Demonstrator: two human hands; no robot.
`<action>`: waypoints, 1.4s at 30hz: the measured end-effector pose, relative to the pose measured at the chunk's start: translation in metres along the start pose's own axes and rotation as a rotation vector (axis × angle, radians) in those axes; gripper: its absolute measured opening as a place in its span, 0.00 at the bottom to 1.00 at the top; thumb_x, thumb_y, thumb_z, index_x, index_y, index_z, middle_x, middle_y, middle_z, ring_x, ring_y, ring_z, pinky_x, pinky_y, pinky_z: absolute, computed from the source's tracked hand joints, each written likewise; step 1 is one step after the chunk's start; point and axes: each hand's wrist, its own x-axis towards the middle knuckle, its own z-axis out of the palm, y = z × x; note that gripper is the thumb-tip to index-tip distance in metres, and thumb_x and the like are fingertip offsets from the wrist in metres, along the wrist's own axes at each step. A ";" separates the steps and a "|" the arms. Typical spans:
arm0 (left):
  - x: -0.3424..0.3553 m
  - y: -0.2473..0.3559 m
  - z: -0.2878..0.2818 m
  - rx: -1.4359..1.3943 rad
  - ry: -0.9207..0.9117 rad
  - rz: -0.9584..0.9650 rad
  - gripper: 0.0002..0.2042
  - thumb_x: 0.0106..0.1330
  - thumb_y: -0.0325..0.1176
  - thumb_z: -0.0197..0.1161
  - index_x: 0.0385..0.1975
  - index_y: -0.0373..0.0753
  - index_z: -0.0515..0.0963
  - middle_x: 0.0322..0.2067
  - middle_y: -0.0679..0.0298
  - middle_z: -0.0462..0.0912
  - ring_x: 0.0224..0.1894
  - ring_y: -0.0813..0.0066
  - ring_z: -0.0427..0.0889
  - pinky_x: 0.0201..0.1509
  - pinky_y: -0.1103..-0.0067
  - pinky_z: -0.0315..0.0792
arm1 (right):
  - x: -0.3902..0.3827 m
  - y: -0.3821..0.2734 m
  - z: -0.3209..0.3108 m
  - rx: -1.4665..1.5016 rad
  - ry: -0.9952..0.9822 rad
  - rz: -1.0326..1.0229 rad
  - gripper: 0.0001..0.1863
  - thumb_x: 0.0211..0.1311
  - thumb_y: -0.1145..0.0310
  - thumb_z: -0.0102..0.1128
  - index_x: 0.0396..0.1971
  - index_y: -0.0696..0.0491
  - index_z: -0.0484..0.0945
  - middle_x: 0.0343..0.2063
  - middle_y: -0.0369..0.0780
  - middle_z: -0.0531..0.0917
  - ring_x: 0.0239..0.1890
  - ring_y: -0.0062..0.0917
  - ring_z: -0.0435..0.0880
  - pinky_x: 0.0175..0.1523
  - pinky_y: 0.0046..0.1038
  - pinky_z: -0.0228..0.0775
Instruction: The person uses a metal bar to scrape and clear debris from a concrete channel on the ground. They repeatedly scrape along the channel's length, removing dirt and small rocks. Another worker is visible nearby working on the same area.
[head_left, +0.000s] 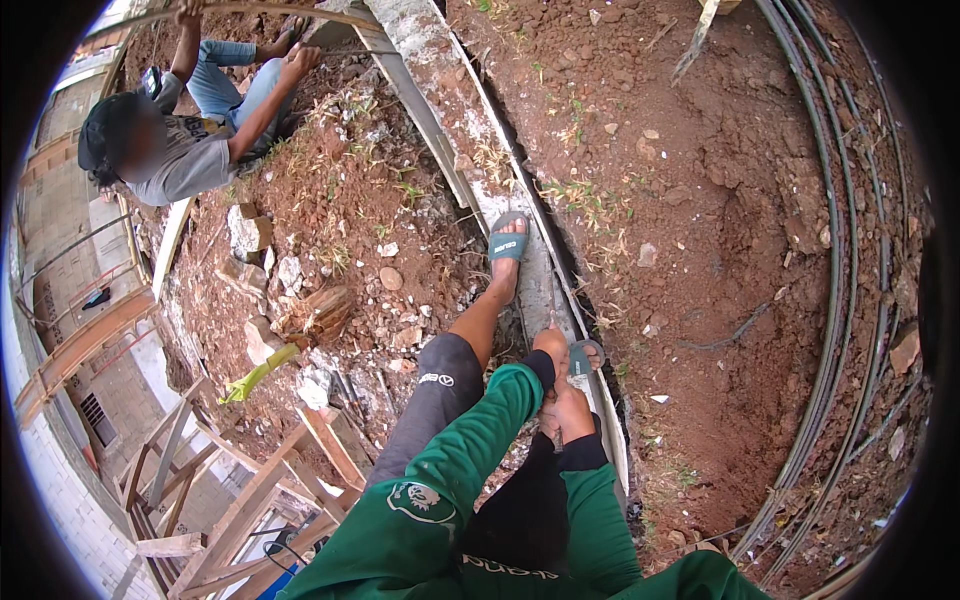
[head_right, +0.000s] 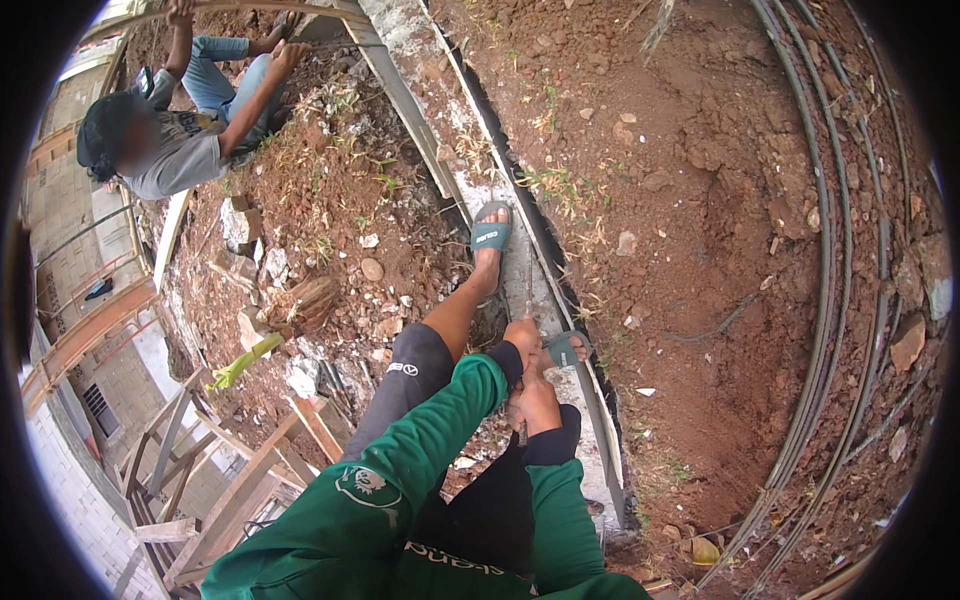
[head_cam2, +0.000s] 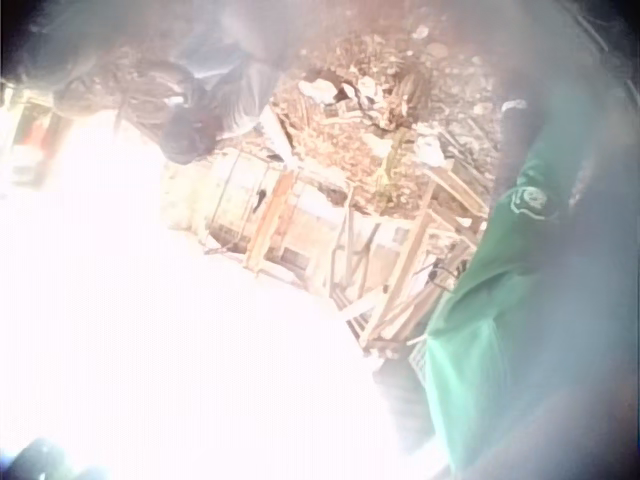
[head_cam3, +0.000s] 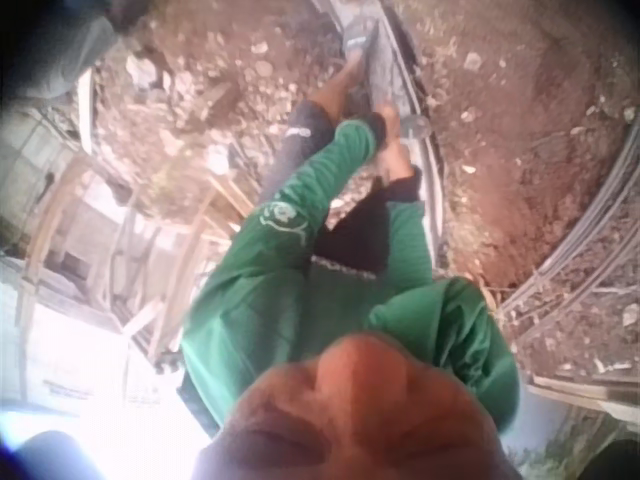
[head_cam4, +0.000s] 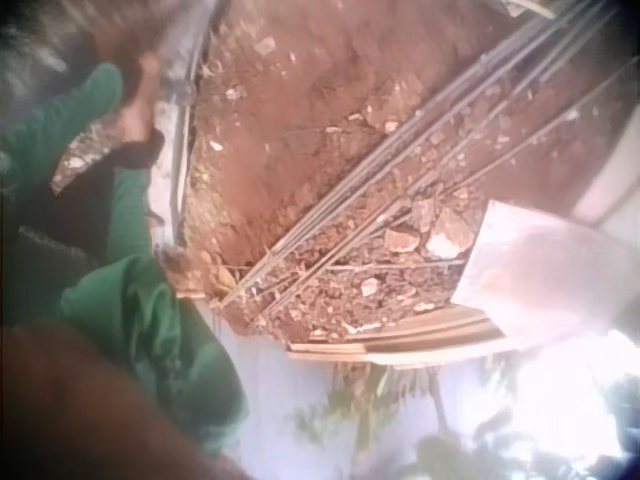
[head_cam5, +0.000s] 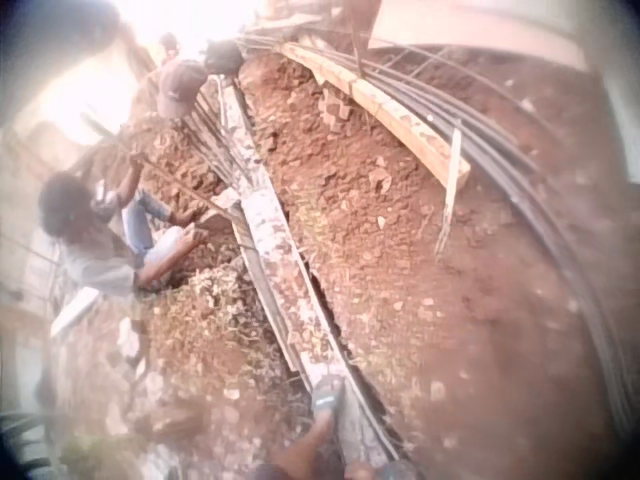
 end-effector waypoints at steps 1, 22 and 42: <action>-0.012 -0.003 0.030 -0.089 0.041 -0.025 0.23 0.71 0.54 0.42 0.19 0.42 0.67 0.15 0.65 0.65 0.11 0.75 0.61 0.12 0.76 0.50 | -0.009 -0.011 -0.014 -0.043 0.017 -0.018 0.19 0.71 0.52 0.43 0.24 0.50 0.64 0.07 0.32 0.59 0.04 0.19 0.57 0.10 0.25 0.47; 0.059 -0.055 -0.070 0.586 0.258 0.273 0.24 0.72 0.49 0.44 0.15 0.39 0.66 0.10 0.64 0.65 0.08 0.71 0.64 0.09 0.70 0.54 | 0.055 0.090 0.010 -0.641 0.328 -0.434 0.36 0.72 0.50 0.33 0.17 0.67 0.73 0.15 0.55 0.75 0.20 0.49 0.76 0.32 0.47 0.62; 0.072 -0.040 0.031 0.915 0.155 0.526 0.19 0.70 0.41 0.45 0.33 0.31 0.77 0.28 0.41 0.78 0.35 0.54 0.81 0.39 0.63 0.73 | 0.094 0.042 -0.103 -0.728 -0.019 -0.565 0.19 0.61 0.78 0.47 0.53 0.58 0.69 0.20 0.40 0.74 0.17 0.23 0.75 0.19 0.22 0.64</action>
